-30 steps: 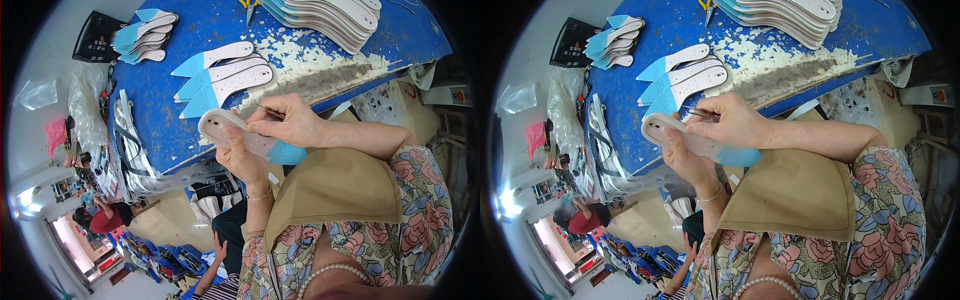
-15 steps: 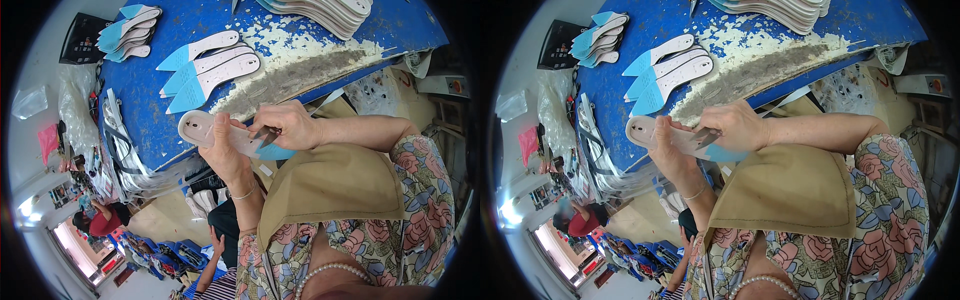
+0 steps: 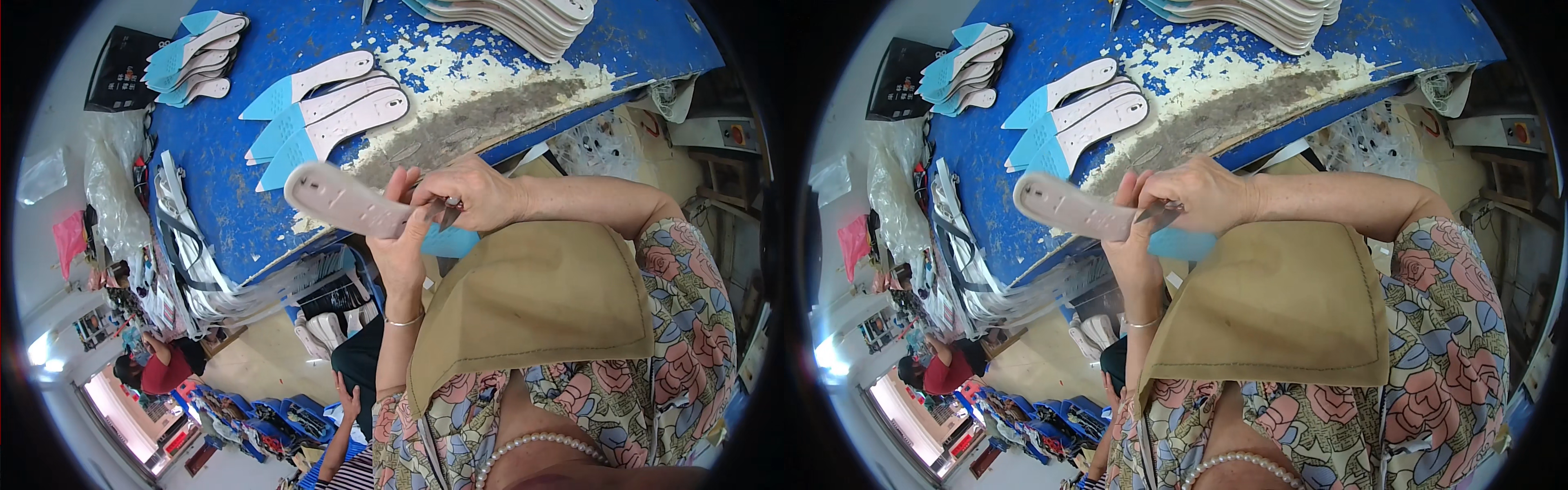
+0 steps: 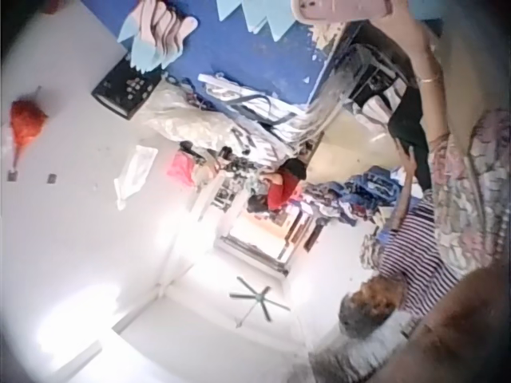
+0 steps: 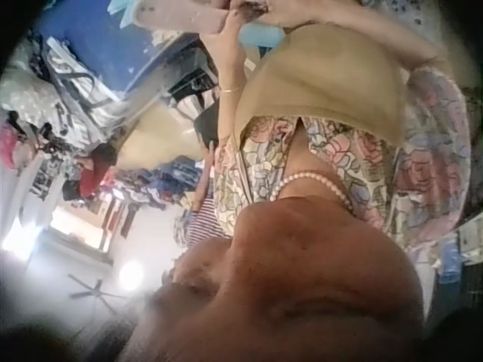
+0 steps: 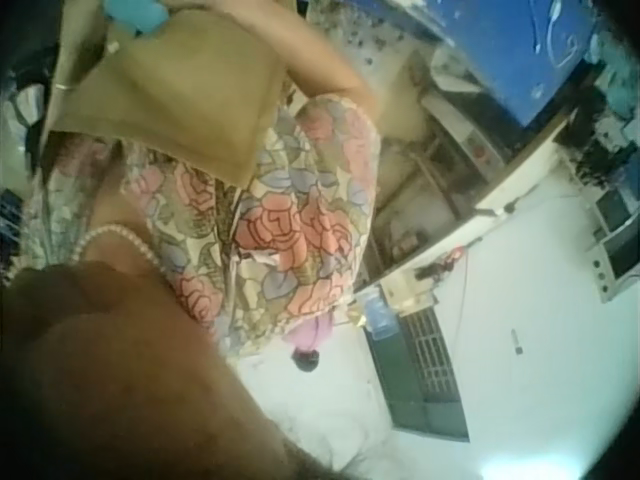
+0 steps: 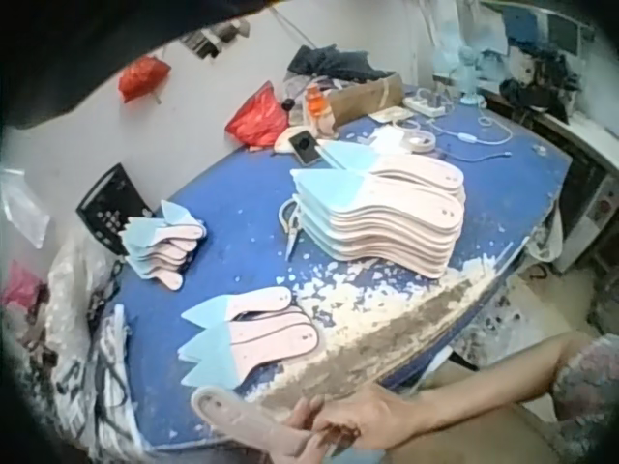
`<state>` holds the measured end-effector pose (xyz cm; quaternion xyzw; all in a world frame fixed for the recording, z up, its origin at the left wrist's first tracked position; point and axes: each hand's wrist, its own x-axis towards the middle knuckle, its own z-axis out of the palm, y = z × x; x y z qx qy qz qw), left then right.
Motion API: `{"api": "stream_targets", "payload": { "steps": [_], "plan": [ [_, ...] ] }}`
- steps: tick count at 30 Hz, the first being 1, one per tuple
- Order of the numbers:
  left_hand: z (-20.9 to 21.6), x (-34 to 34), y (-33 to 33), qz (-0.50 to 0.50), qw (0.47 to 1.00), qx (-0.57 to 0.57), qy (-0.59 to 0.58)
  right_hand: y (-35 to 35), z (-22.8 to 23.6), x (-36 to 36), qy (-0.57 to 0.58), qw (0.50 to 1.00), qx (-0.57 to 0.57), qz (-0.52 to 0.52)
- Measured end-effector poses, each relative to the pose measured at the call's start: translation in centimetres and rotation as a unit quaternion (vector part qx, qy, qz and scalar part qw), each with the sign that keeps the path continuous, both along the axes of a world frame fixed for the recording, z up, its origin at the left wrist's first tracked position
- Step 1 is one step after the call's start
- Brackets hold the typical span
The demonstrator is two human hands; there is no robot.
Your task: The person applies tape around the edges of shoe insoles by hand, trims the excess tape using snips, and stacks the assembled insoles on the table.
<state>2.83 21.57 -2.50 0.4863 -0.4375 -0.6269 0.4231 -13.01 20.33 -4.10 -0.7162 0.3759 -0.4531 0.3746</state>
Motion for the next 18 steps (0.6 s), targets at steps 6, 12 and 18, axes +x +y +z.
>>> {"api": "stream_targets", "payload": {
  "steps": [6,12,18],
  "plan": [
    [-2.6,1.3,0.7,0.061,0.993,-0.042,0.096,-1.0,-2.1,-1.2,-0.113,0.889,0.419,0.142],
    [-2.9,2.2,1.5,0.134,0.979,0.038,0.146,-0.1,-2.0,-1.5,-0.16,0.837,0.517,0.078],
    [-3.0,2.2,1.5,0.13,0.989,0.004,0.071,1.2,-2.9,0.0,-0.13,0.872,0.462,0.098]
  ]
}}
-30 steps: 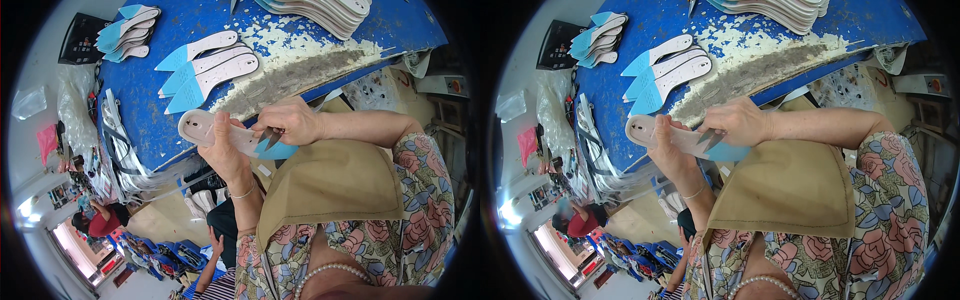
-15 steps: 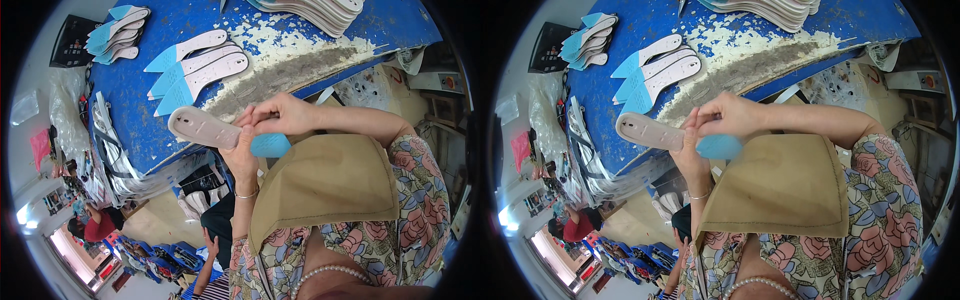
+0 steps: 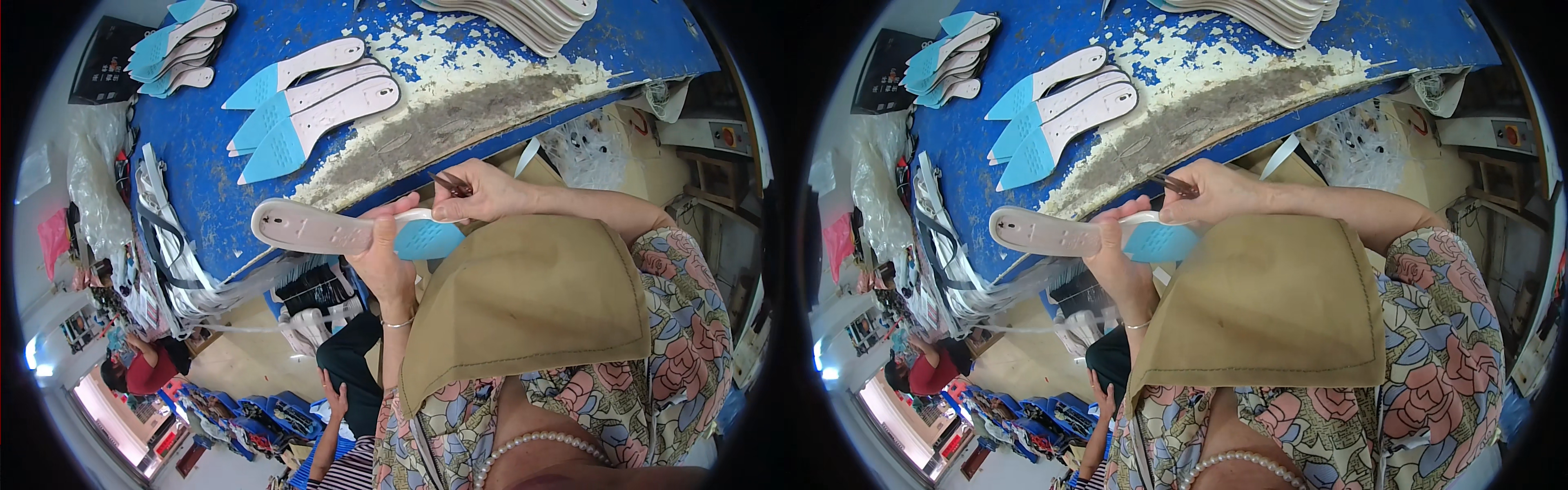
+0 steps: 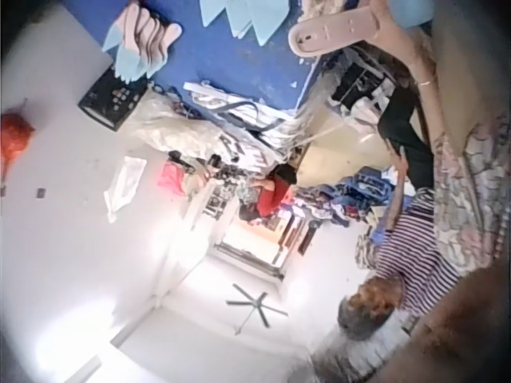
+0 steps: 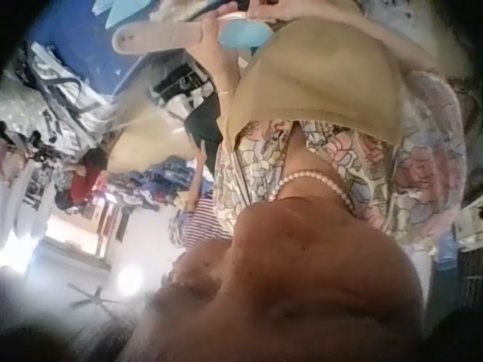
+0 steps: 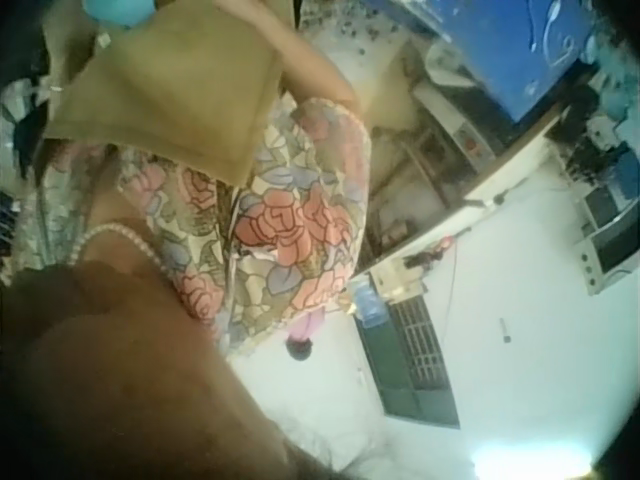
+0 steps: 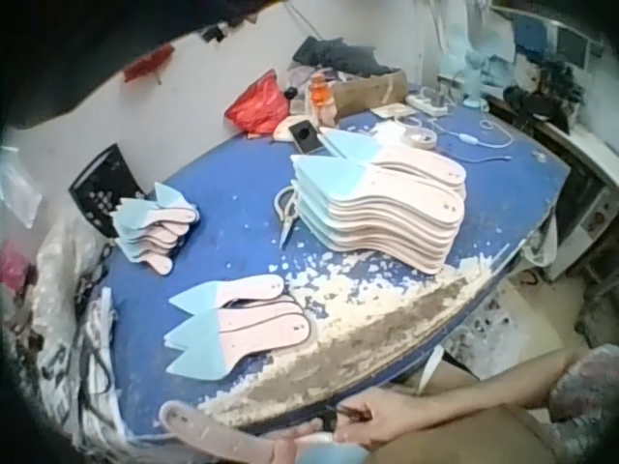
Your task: The person applies tape around the edges of shoe insoles by hand, trims the excess tape using snips, and stacks the assembled insoles on the table.
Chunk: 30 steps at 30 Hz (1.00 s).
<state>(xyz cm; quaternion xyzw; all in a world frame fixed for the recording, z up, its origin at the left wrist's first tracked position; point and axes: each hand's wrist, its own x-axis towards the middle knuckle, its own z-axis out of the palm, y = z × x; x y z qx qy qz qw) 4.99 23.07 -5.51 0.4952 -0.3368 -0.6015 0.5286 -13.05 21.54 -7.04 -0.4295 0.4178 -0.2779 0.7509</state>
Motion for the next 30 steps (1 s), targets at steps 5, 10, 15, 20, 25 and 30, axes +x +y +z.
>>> {"api": "stream_targets", "payload": {
  "steps": [5,10,15,20,25,30],
  "plan": [
    [3.7,1.1,-2.1,-0.059,0.994,0.032,-0.082,-2.4,2.6,-0.7,-0.019,0.99,0.004,0.138],
    [6.5,7.2,-7.3,0.11,0.993,0.028,0.036,-10.4,8.9,-6.9,0.141,0.952,-0.042,0.267],
    [6.4,7.6,-8.9,0.115,0.969,0.096,0.195,-18.3,14.6,-4.6,0.153,0.958,-0.22,-0.101],
    [6.5,8.9,-8.7,0.11,0.946,0.095,0.29,-12.7,11.3,3.0,0.063,0.908,-0.385,-0.153],
    [6.5,9.4,-8.7,0.15,0.939,0.101,0.292,-7.2,5.3,8.2,-0.057,0.976,-0.21,-0.023],
    [5.3,9.3,-7.5,0.118,0.942,0.096,0.301,-6.6,4.2,10.1,-0.194,0.981,-0.021,-0.023]
  ]
}}
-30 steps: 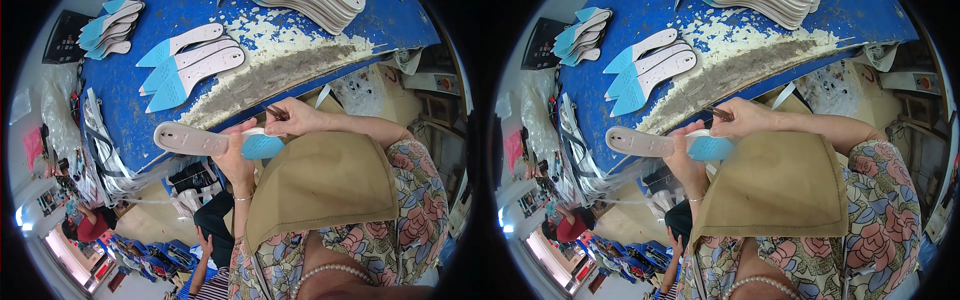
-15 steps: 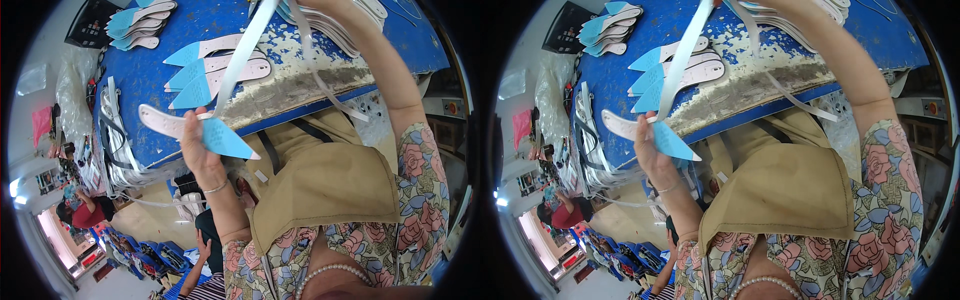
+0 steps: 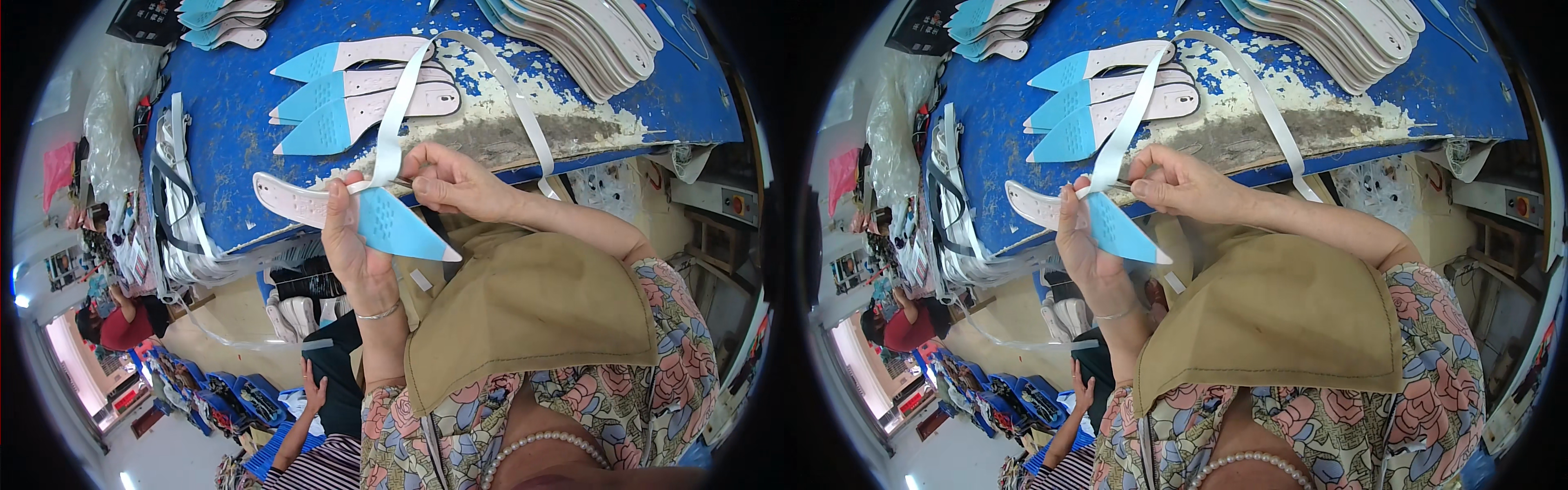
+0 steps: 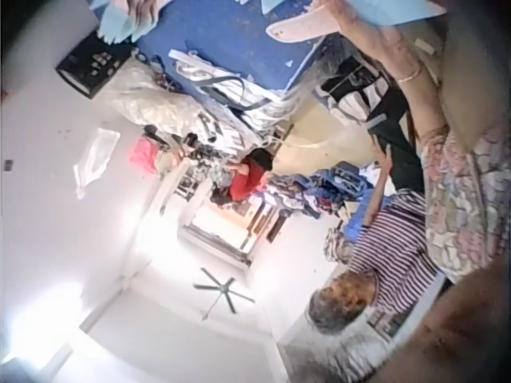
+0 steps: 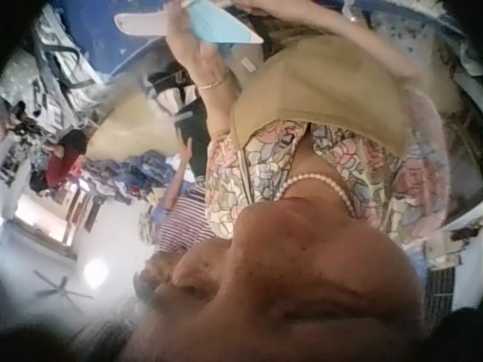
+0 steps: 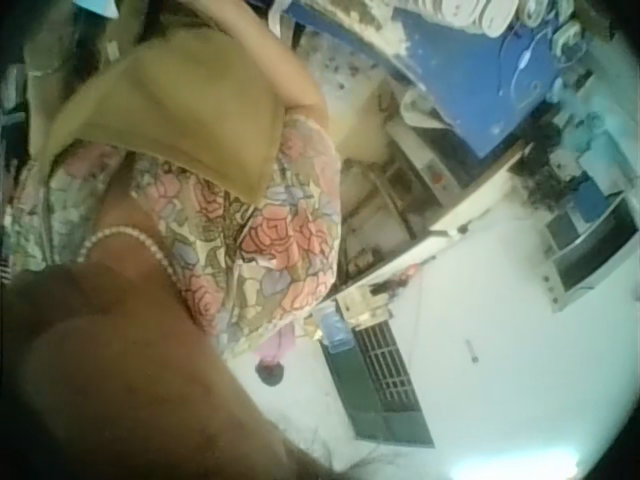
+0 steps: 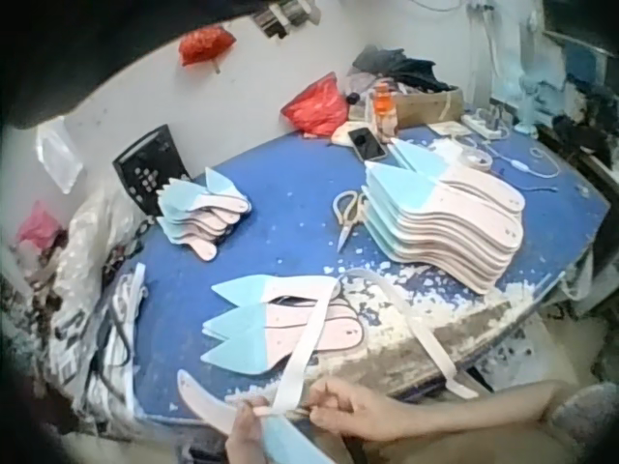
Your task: The person applies tape around the edges of shoe insoles by hand, trims the excess tape using snips, and stacks the assembled insoles on the table.
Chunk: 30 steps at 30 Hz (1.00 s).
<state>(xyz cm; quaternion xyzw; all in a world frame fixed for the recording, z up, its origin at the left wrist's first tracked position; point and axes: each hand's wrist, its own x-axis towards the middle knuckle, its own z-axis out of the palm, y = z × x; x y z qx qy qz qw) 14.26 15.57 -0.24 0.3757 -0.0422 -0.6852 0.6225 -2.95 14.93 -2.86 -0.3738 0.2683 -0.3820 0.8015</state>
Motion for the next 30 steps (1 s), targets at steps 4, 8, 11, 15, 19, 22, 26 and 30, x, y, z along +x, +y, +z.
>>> {"api": "stream_targets", "payload": {
  "steps": [4,8,11,15,19,22,26,30],
  "plan": [
    [-0.4,-0.8,0.4,-0.044,0.999,-0.015,0.02,0.2,-0.2,1.1,-0.043,0.999,-0.006,-0.021],
    [-0.6,-1.5,0.4,-0.012,1.0,0.024,0.003,0.4,-0.6,1.1,-0.012,0.998,-0.019,-0.066],
    [-0.6,-1.4,0.4,-0.023,1.0,0.003,-0.019,0.6,-0.9,0.1,0.016,0.996,-0.047,-0.07],
    [0.1,-1.6,0.2,-0.007,0.988,-0.02,-0.153,-1.4,0.6,-2.7,0.037,0.996,0.02,-0.082],
    [0.1,-2.1,1.2,-0.083,0.962,-0.059,-0.255,-1.9,-0.1,-3.5,0.189,0.976,-0.091,-0.054],
    [-0.5,-3.1,1.9,-0.104,0.939,-0.035,-0.325,-1.7,-0.5,-3.4,0.187,0.954,-0.233,0.021],
    [-0.3,-4.7,2.8,-0.127,0.935,-0.039,-0.328,-1.6,-0.5,-3.8,0.219,0.917,-0.321,0.092],
    [-1.0,-4.6,2.9,-0.123,0.931,-0.057,-0.34,0.7,-1.8,-3.2,0.243,0.926,-0.286,0.031]
  ]
}}
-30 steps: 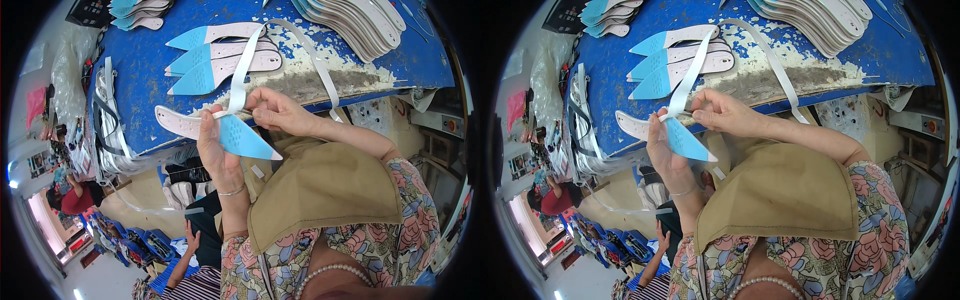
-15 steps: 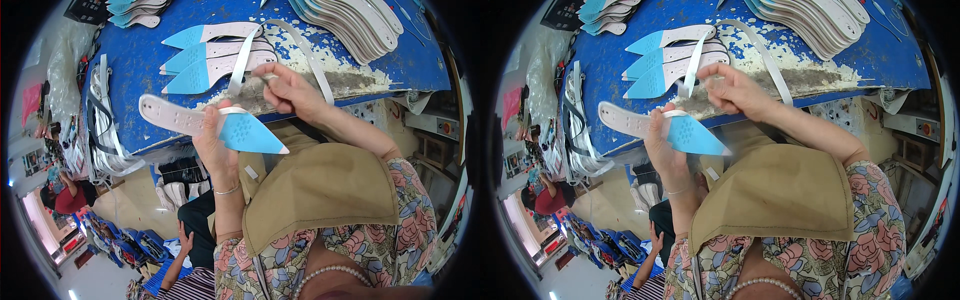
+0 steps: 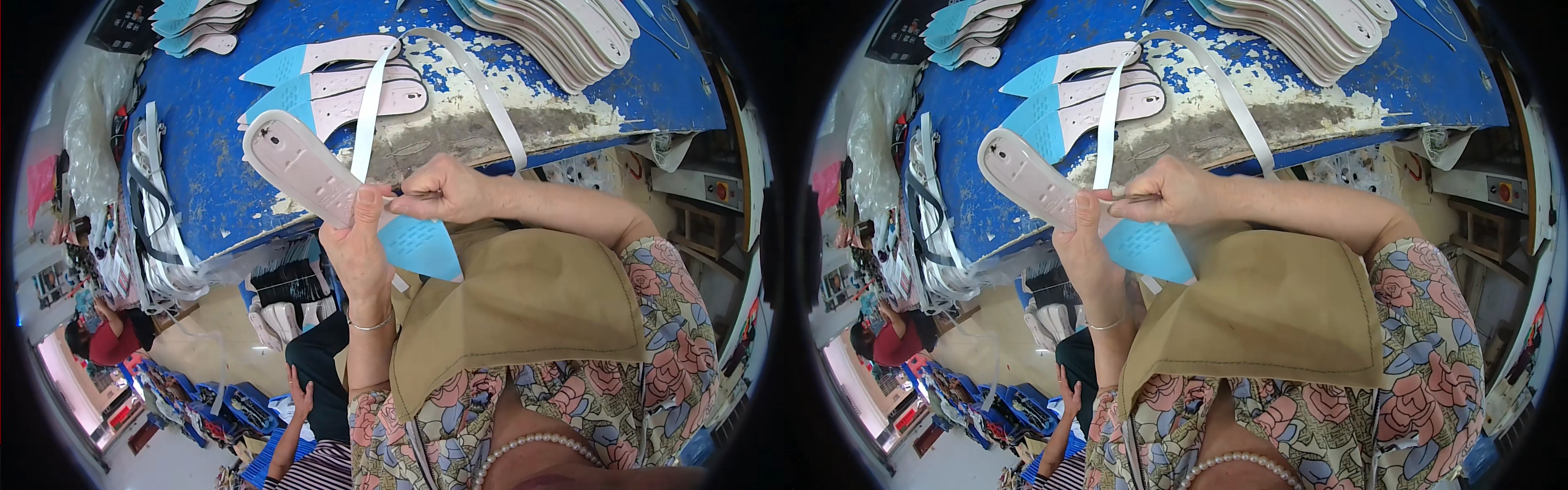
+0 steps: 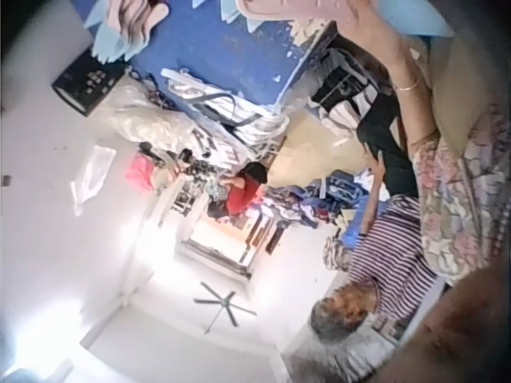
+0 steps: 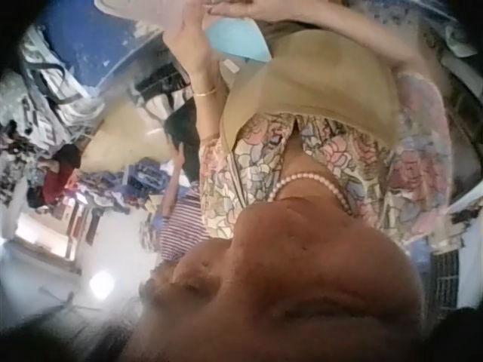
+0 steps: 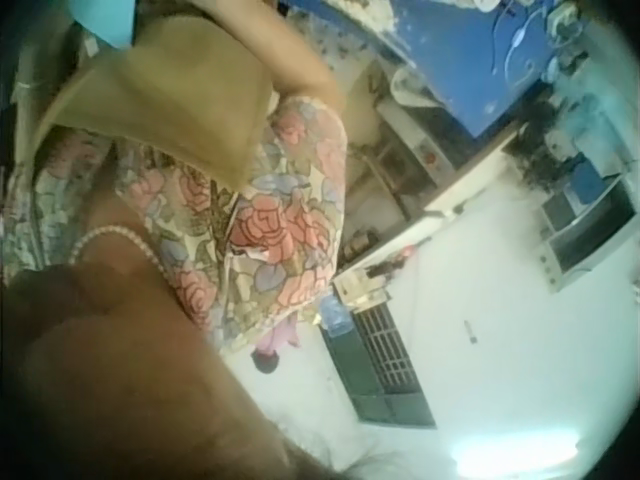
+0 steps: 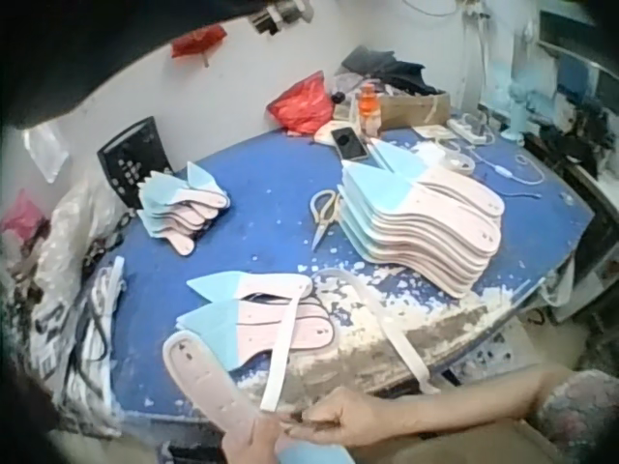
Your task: The person applies tape around the edges of shoe insoles by hand, trims the excess tape using snips, and stacks the assembled insoles on the table.
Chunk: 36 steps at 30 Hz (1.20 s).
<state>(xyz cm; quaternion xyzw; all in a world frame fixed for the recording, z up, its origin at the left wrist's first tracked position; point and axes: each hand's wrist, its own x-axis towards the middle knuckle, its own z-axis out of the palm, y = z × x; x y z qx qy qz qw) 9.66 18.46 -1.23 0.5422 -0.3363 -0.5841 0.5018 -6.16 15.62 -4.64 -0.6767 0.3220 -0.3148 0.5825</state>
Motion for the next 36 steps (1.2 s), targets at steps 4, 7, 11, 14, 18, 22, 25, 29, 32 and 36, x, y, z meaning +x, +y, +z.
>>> {"api": "stream_targets", "payload": {
  "steps": [4,7,11,14,18,22,25,29,32,36],
  "plan": [
    [-0.8,-0.4,0.0,0.018,1.0,-0.011,-0.017,2.0,-0.5,0.3,-0.001,0.996,0.042,-0.077],
    [-0.6,-0.7,-0.3,0.037,0.999,-0.025,0.001,3.0,-1.2,0.7,-0.04,0.987,0.061,-0.144],
    [-1.4,-1.1,-0.9,0.037,0.996,-0.066,-0.038,2.1,-1.0,-0.6,-0.026,0.989,0.032,-0.145],
    [0.1,-1.3,-2.7,0.163,0.978,-0.124,-0.03,1.8,-0.5,-1.8,0.108,0.948,-0.259,-0.151],
    [0.4,-0.4,-3.3,0.216,0.966,-0.103,0.095,4.0,-1.2,-1.6,0.048,0.947,-0.308,-0.079],
    [-0.5,0.1,-2.7,0.208,0.943,-0.147,0.216,4.4,-0.2,-2.4,0.007,0.972,-0.092,-0.216],
    [-1.3,0.8,-2.4,0.13,0.944,-0.165,0.254,3.4,-0.6,-2.2,-0.041,0.967,0.219,-0.125],
    [-0.8,0.6,-2.5,0.081,0.934,-0.186,0.295,4.4,-1.6,-2.7,-0.09,0.945,0.313,-0.037],
    [-0.3,-0.6,-2.2,0.068,0.926,-0.169,0.33,5.0,-1.9,-2.8,-0.152,0.929,0.332,-0.056],
    [1.2,-1.8,-0.4,0.128,0.943,-0.046,0.303,5.3,0.1,-2.5,-0.127,0.934,0.322,-0.085]
  ]
}}
